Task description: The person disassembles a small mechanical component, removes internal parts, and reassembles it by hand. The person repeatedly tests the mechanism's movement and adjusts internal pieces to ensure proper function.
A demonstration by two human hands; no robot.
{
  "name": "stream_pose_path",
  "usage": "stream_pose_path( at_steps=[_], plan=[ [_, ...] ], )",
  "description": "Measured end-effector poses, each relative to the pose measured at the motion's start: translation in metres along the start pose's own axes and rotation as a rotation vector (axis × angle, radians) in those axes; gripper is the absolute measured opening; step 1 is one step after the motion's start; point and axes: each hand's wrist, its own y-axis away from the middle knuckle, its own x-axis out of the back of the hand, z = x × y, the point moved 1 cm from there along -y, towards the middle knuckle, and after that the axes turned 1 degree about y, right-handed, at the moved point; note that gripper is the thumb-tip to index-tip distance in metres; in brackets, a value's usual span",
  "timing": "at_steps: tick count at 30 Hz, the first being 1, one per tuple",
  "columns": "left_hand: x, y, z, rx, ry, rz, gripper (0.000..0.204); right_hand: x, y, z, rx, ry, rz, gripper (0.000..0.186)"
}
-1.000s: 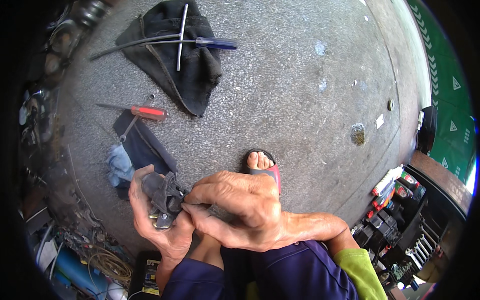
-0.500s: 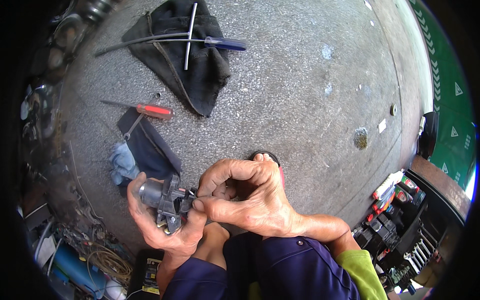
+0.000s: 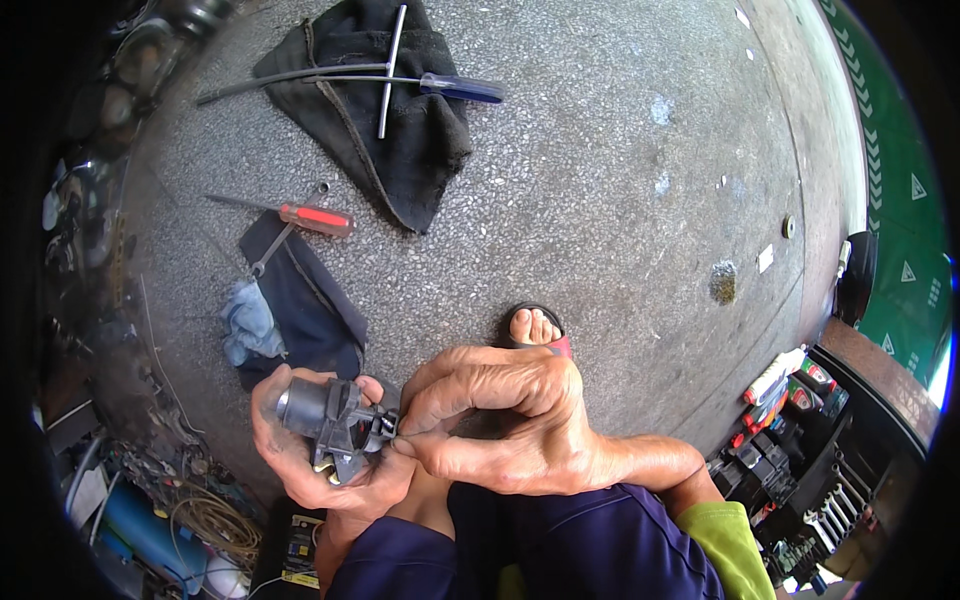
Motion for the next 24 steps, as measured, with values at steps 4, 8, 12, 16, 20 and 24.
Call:
stream_pose_path(
  at_steps=[4,8,12,16,20,24],
  plan=[
    [0.007,-0.001,-0.002,-0.027,0.033,-0.059,0.09,-0.002,0.002,-0.001,0.17,-0.014,-0.005,0.012],
    [0.006,-0.001,-0.003,-0.035,0.111,-0.021,0.088,0.002,0.006,-0.006,0.263,-0.048,-0.099,0.014],
    [0.007,0.002,-0.004,-0.033,0.114,-0.025,0.088,-0.003,0.008,0.005,0.385,-0.073,-0.084,0.014],
    [0.003,0.009,-0.004,0.01,0.134,0.014,0.095,-0.003,0.008,0.005,0.319,-0.075,-0.069,0.018],
    [0.001,-0.002,0.005,0.0,0.079,0.007,0.102,-0.003,0.008,0.003,0.211,-0.126,-0.036,0.023],
    [0.002,-0.002,0.0,-0.051,0.021,-0.013,0.104,0.002,0.007,0.002,0.199,-0.002,-0.057,0.022]
  ],
)
